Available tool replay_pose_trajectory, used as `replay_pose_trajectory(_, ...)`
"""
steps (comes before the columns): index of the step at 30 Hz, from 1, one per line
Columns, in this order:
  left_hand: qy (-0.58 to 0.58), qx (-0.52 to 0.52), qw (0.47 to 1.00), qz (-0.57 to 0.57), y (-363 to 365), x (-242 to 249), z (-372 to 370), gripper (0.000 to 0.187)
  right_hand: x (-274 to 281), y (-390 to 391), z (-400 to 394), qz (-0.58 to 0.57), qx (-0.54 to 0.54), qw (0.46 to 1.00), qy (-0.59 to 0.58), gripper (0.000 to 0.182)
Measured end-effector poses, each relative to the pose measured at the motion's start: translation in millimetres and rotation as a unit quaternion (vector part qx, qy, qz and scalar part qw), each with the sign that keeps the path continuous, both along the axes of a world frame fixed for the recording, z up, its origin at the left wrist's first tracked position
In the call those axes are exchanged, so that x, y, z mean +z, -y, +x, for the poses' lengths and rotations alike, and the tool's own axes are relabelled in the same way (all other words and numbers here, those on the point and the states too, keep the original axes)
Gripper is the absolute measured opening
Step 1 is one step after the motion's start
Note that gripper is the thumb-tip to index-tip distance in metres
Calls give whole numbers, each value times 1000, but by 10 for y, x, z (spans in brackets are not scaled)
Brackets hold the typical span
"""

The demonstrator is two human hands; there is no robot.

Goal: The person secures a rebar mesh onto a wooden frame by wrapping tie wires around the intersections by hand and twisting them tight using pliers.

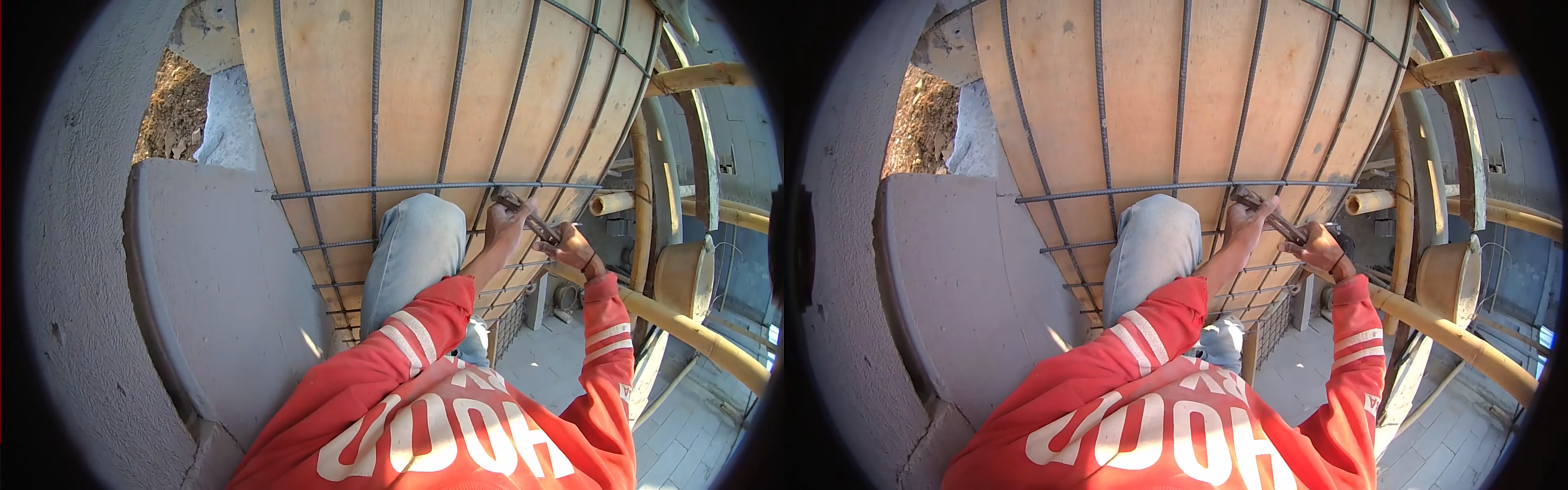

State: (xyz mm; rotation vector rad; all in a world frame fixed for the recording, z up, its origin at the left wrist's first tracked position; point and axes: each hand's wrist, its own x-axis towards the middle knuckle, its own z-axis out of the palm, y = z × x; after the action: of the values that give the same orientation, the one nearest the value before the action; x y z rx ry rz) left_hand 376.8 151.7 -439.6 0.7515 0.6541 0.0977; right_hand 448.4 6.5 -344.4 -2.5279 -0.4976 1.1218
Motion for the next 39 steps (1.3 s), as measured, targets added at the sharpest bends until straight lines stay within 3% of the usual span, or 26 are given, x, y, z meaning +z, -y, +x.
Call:
replay_pose_trajectory(1, -11, -23, 1000, 6, -89, 113, -40, 35, -33, 38, -102, 26, -14, 999, -26, 51)
replay_pose_trajectory(2, -22, -46, 999, 13, -149, 206, -63, 34, -249, 177, -263, 41, -119, 981, -150, 48)
replay_pose_trajectory(3, -39, 3, 995, -89, -122, 257, -53, 29, -176, 33, -480, 105, -193, 933, -286, 41)
replay_pose_trajectory(4, -40, 3, 995, -90, -152, 276, -55, 29, -169, -34, -643, 104, -194, 932, -287, 41)
replay_pose_trajectory(6, 14, 16, 972, -233, -227, 300, -105, 29, -170, -86, -855, 200, -321, 785, -492, 37)
replay_pose_trajectory(7, -44, 23, 972, -228, -278, 460, -115, 34, -192, -69, -835, 199, -322, 784, -493, 37)
replay_pose_trajectory(9, -15, 14, 969, -247, -187, 228, -79, 36, -252, -33, -751, 209, -331, 714, -580, 29)
replay_pose_trajectory(10, 16, 6, 964, -265, -225, 243, -70, 39, -164, -119, -755, 205, -330, 714, -582, 29)
replay_pose_trajectory(12, -9, -10, 965, -261, -238, 317, -65, 41, 54, -233, -801, 114, -260, 894, -347, 22)
replay_pose_trajectory(13, -23, -1, 973, -230, -229, 334, -55, 42, -32, -217, -897, 68, -235, 943, -224, 31)
replay_pose_trajectory(14, -34, 8, 979, -202, -212, 359, -28, 42, -35, -182, -1087, 63, -235, 944, -223, 31)
replay_pose_trajectory(15, -34, 8, 978, -204, -194, 361, -12, 42, 65, -425, -1389, -38, -114, 983, 141, 39)
replay_pose_trajectory(16, -49, 16, 979, -200, -175, 348, 7, 42, 112, -597, -1568, -132, 28, 865, 483, 49)
replay_pose_trajectory(18, -64, 23, 978, -196, -137, 322, 9, 41, -114, -546, -1630, -155, 3, 863, 480, 58)
replay_pose_trajectory(20, -130, -1, 987, -94, -141, 312, 21, 42, -462, -436, -1593, -189, -67, 896, 396, 51)
replay_pose_trajectory(21, -157, -9, 987, 15, -18, 76, 64, 44, -495, -446, -1507, -179, -123, 922, 322, 41)
replay_pose_trajectory(24, -140, 2, 990, 32, -68, 99, 19, 46, -569, -334, -1465, -101, -79, 956, 265, 32)
replay_pose_trajectory(26, -137, -12, 990, -3, -133, 120, -9, 34, -547, -280, -1425, -66, -35, 957, 279, 26)
replay_pose_trajectory(28, -115, -22, 982, -149, -196, 215, 1, 30, -502, -192, -1350, 111, -79, 984, 113, 23)
replay_pose_trajectory(29, -103, -28, 969, -221, -221, 255, -1, 29, -405, -115, -1269, 125, -191, 969, -98, 17)
replay_pose_trajectory(30, -93, -34, 951, -293, -241, 288, -12, 28, -250, -102, -1155, 126, -194, 968, -96, 17)
replay_pose_trajectory(31, -83, -39, 927, -364, -244, 305, -38, 27, -83, -106, -1031, 182, -288, 891, -301, 18)
replay_pose_trajectory(32, -83, -42, 927, -364, -248, 299, -68, 27, 13, -118, -964, 230, -364, 760, -487, 20)
replay_pose_trajectory(34, -25, -71, 950, -302, -256, 245, -130, 33, 1, -127, -968, 238, -354, 757, -495, 23)
replay_pose_trajectory(38, 4, -65, 952, -298, -224, 151, -131, 38, 55, -279, -1086, 180, -354, 832, -388, 28)
replay_pose_trajectory(39, -21, -52, 951, -304, -269, 313, -139, 40, 169, -392, -1196, 94, -220, 965, -104, 35)
